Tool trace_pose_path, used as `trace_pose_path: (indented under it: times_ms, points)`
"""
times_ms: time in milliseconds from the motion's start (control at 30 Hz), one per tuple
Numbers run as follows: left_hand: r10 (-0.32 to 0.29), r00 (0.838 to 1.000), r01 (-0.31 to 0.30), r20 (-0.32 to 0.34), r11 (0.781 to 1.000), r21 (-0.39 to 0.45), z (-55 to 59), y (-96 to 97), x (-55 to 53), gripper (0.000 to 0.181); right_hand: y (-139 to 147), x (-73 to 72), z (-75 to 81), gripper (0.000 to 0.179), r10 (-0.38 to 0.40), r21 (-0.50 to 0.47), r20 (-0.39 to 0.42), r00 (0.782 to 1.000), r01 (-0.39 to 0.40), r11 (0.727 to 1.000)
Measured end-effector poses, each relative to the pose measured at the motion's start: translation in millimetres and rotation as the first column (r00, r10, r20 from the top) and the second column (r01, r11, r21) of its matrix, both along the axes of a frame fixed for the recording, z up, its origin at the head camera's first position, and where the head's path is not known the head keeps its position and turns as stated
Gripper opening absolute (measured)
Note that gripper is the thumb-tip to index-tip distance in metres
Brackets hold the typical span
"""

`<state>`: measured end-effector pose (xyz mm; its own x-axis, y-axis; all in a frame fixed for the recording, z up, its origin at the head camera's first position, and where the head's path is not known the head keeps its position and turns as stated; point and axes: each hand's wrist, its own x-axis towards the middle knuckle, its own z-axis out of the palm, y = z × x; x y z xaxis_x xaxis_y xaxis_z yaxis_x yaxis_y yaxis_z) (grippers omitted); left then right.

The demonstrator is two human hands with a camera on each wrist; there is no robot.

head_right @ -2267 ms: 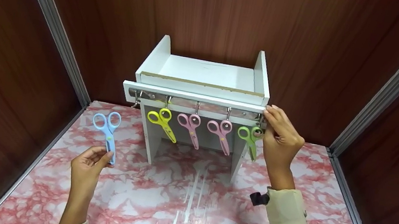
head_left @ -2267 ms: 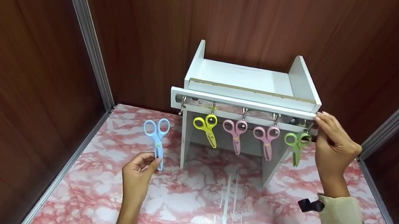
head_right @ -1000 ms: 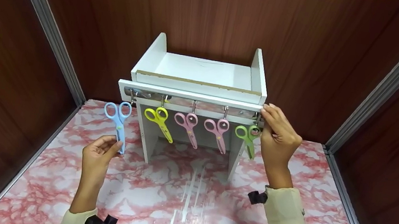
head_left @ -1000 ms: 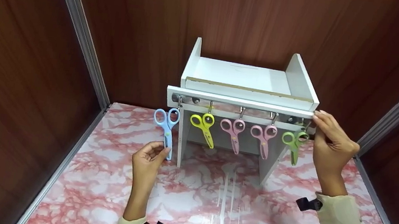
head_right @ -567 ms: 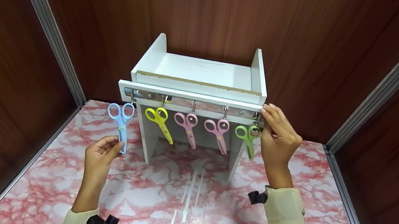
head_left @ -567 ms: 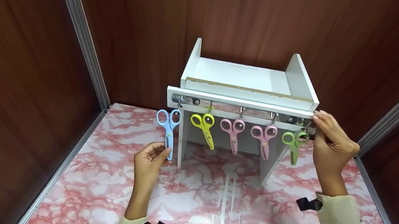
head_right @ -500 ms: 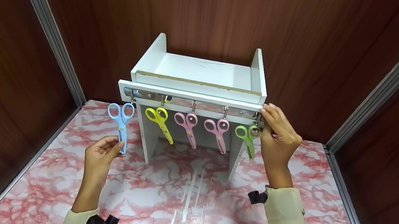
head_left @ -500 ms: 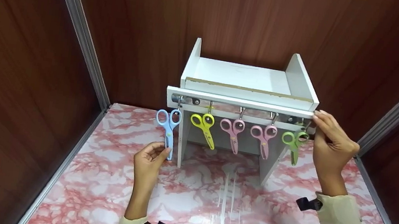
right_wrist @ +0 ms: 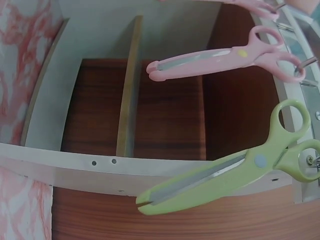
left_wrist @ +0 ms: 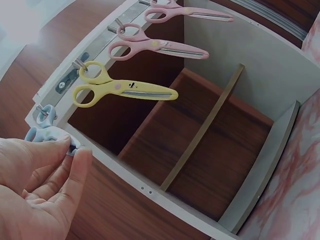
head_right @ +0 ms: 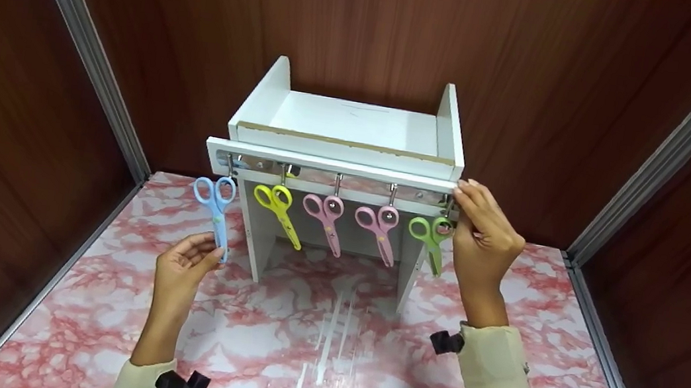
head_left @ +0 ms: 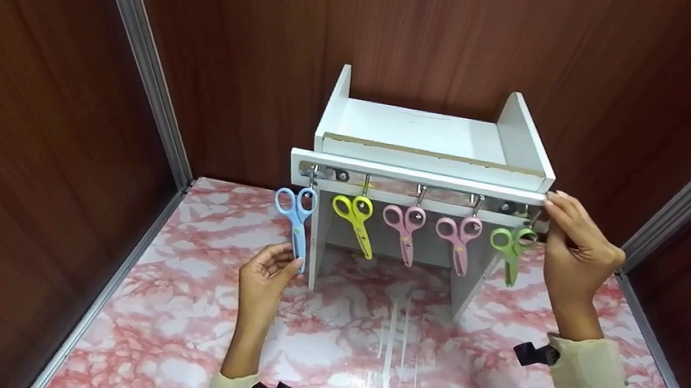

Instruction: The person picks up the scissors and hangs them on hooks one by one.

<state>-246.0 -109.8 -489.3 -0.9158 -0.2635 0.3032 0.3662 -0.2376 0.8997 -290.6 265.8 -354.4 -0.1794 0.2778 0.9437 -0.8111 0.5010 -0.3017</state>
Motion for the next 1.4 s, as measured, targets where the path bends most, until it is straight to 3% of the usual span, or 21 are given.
trace_pose_path:
  times_ms: [367,700,1033,1400]
  points:
    - [0.005,1.0,-0.005,-0.01,1.0,-0.021,-4.2,4.8,-12.1,0.036,0,0.1,0.0,0.018,0.004,-0.001,0.001,1.0,-0.004,1.0]
    - [-0.006,1.0,0.006,0.001,0.999,-0.034,12.9,11.7,-13.2,0.033,1,2.1,0.6,0.019,-0.005,0.018,0.017,1.0,0.005,1.0]
    - [-0.033,0.998,0.034,0.047,0.999,-0.026,8.9,14.9,-21.2,0.032,1,2.8,-1.8,0.019,-0.008,0.02,0.011,1.0,0.008,1.0]
    - [-0.056,0.998,0.058,0.026,0.994,-0.093,6.1,17.1,-28.1,0.032,1,2.5,0.2,0.019,-0.013,0.014,0.004,1.0,0.013,1.0]
